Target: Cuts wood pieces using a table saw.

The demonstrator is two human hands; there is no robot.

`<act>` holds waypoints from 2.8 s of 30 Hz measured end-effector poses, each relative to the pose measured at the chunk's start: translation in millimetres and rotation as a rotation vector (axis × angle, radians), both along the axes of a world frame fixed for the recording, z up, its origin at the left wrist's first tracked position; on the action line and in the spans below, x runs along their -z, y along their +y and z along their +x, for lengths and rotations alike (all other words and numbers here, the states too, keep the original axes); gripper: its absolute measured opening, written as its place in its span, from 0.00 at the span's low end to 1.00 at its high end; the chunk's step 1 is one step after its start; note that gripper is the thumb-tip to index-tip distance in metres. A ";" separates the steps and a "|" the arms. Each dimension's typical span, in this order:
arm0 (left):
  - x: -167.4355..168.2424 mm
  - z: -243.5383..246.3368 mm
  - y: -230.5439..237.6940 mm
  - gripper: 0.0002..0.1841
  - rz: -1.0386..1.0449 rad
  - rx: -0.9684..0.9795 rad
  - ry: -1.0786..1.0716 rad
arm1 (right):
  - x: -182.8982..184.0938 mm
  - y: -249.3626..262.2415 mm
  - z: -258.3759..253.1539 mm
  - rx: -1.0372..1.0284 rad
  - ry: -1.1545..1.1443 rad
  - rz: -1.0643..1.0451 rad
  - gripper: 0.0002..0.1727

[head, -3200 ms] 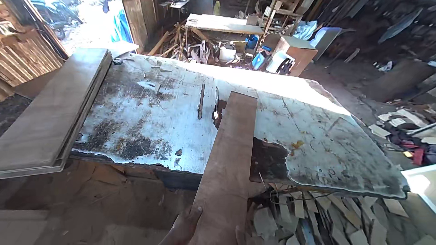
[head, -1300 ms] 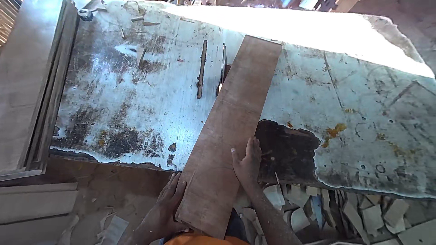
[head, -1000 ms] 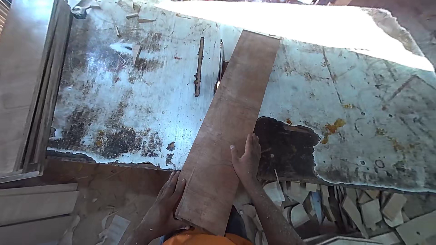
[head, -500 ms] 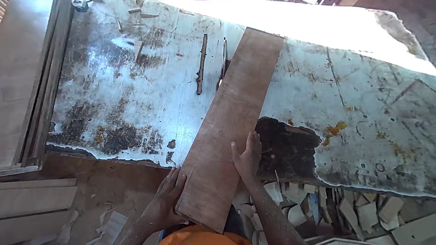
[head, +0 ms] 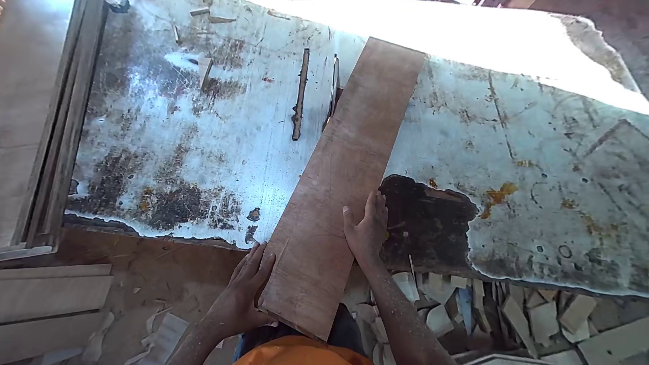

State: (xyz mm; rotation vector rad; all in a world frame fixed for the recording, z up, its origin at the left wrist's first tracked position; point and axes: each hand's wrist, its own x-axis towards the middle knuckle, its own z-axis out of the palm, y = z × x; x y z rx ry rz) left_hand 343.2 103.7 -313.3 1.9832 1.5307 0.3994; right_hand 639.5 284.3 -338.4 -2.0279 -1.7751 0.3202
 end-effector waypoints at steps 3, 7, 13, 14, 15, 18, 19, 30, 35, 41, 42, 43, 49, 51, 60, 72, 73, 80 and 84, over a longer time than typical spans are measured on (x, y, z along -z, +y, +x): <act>-0.6 -1.5 3.7 0.72 -0.003 0.003 -0.001 | -0.9 2.6 -0.5 -0.003 0.002 0.005 0.52; -2.9 -2.0 7.5 0.71 -0.009 0.004 -0.027 | 2.0 6.0 -0.3 -0.016 0.014 0.027 0.52; -3.4 -2.1 12.0 0.71 -0.005 -0.002 0.020 | 1.9 10.7 -1.7 -0.008 0.020 0.028 0.51; -3.6 -2.1 12.6 0.71 -0.005 0.000 0.029 | 2.2 11.3 -1.9 -0.007 0.020 0.027 0.52; -4.4 -1.7 13.0 0.71 -0.009 0.002 0.043 | 2.3 11.6 -1.9 -0.006 0.020 0.024 0.51; -5.9 -1.1 15.0 0.72 0.012 0.008 0.091 | 2.6 12.9 -2.4 -0.004 0.019 0.029 0.51; -6.0 -1.5 15.7 0.72 0.024 0.013 0.106 | 2.4 13.4 -2.6 -0.004 0.015 0.025 0.51; -7.3 -5.5 27.0 0.71 -0.012 0.024 0.082 | 0.8 21.4 -5.7 -0.013 0.009 0.026 0.52; -6.6 -6.5 27.1 0.71 -0.029 0.021 0.068 | 1.2 21.9 -5.5 -0.013 0.016 0.031 0.51; -3.6 -9.2 32.2 0.70 -0.007 0.012 0.043 | 0.8 27.6 -6.7 -0.017 0.002 0.025 0.51; -3.4 -10.3 34.2 0.70 0.003 0.017 0.043 | -0.3 29.5 -7.6 -0.017 0.003 0.025 0.51; -3.0 -11.4 36.2 0.70 0.011 0.023 0.042 | -0.7 31.4 -8.4 -0.017 0.001 0.029 0.51; -2.0 -13.4 43.0 0.70 -0.013 0.015 0.044 | -2.1 38.8 -10.6 -0.005 -0.021 0.025 0.52; -1.5 -14.0 45.4 0.70 -0.021 0.014 0.040 | -1.2 43.2 -11.9 0.007 -0.030 0.050 0.51; 1.6 -16.0 60.9 0.70 -0.003 0.012 0.034 | -0.3 54.1 -11.3 -0.015 -0.017 0.039 0.51; 0.6 -20.0 87.2 0.71 -0.018 0.020 0.030 | -2.2 85.1 -16.2 0.010 -0.043 0.061 0.52; 1.1 -20.5 89.3 0.71 -0.008 0.023 0.028 | -2.0 87.3 -16.5 0.011 -0.044 0.060 0.52; 3.1 -22.8 105.0 0.71 0.016 0.025 0.033 | 0.1 104.1 -18.5 0.019 -0.074 0.059 0.52; 4.9 -24.2 113.7 0.72 0.026 0.023 0.050 | -1.1 113.6 -19.7 0.021 -0.074 0.068 0.51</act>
